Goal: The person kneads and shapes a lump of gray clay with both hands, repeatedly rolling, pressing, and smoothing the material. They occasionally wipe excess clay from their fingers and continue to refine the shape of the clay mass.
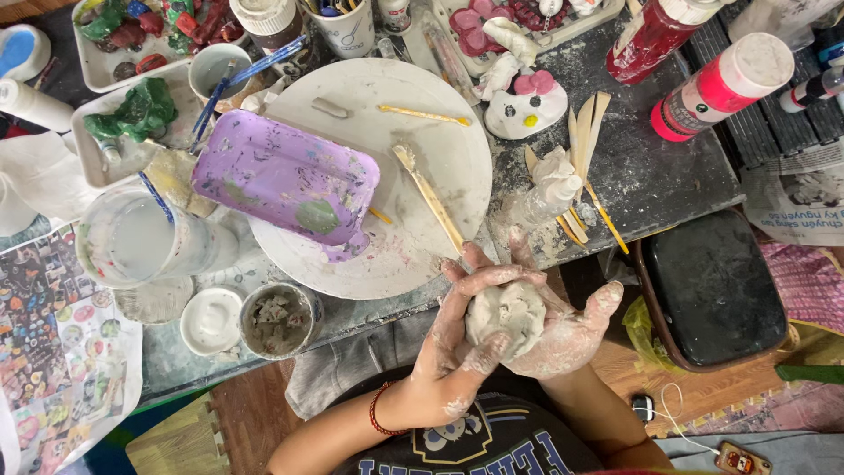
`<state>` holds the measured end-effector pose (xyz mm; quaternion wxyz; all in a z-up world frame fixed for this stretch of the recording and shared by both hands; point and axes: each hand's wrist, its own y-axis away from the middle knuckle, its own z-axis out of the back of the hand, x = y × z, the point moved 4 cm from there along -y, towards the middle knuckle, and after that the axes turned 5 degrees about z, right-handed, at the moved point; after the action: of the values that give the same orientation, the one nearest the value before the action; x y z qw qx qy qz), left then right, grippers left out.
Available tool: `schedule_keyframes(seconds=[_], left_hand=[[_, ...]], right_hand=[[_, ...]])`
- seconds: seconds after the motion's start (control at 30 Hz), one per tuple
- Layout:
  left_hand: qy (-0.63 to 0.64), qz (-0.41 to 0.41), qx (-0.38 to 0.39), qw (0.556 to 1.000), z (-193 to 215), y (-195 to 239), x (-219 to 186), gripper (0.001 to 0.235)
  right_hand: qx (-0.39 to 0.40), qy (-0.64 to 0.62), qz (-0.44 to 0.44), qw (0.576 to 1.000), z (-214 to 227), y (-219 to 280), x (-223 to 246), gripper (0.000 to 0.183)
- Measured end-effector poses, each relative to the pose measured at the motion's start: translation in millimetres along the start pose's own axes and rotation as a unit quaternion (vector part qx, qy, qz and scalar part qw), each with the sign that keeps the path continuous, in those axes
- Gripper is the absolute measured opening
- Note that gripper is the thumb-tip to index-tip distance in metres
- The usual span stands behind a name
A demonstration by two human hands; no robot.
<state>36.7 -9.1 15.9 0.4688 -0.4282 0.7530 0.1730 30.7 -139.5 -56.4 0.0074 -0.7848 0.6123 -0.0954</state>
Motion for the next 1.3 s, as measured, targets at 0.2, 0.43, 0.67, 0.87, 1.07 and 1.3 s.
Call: schedule_keyframes(seconds=[0.2,0.43,0.67,0.87,1.07,1.3], left_hand=[[0.022,-0.020,-0.028,0.999,1.4,-0.4,13.5,0.038],[-0.043,-0.032,-0.039,0.998,1.0,0.8,7.4,0.041],[0.062,-0.053,-0.003,0.997,0.6,-3.0,-10.2,0.052],[0.006,-0.025,-0.020,0.999,14.0,8.6,2.1,0.041],[0.125,-0.047,-0.039,0.990,21.5,15.1,20.3,0.033],[0.297,-0.013,-0.006,0.955,21.6,20.6,8.0,0.027]], right_hand=[[0.022,0.004,0.002,1.000,1.0,0.2,0.7,0.116],[0.001,0.005,0.002,1.000,-2.5,-1.1,-0.9,0.119],[0.012,0.303,0.045,0.952,-10.6,-7.7,4.7,0.094],[0.117,0.574,0.185,0.789,-15.9,2.5,-6.8,0.055],[0.086,0.644,0.223,0.727,25.4,21.6,-3.7,0.061],[0.153,0.527,0.121,0.827,-3.9,5.3,-2.9,0.100]])
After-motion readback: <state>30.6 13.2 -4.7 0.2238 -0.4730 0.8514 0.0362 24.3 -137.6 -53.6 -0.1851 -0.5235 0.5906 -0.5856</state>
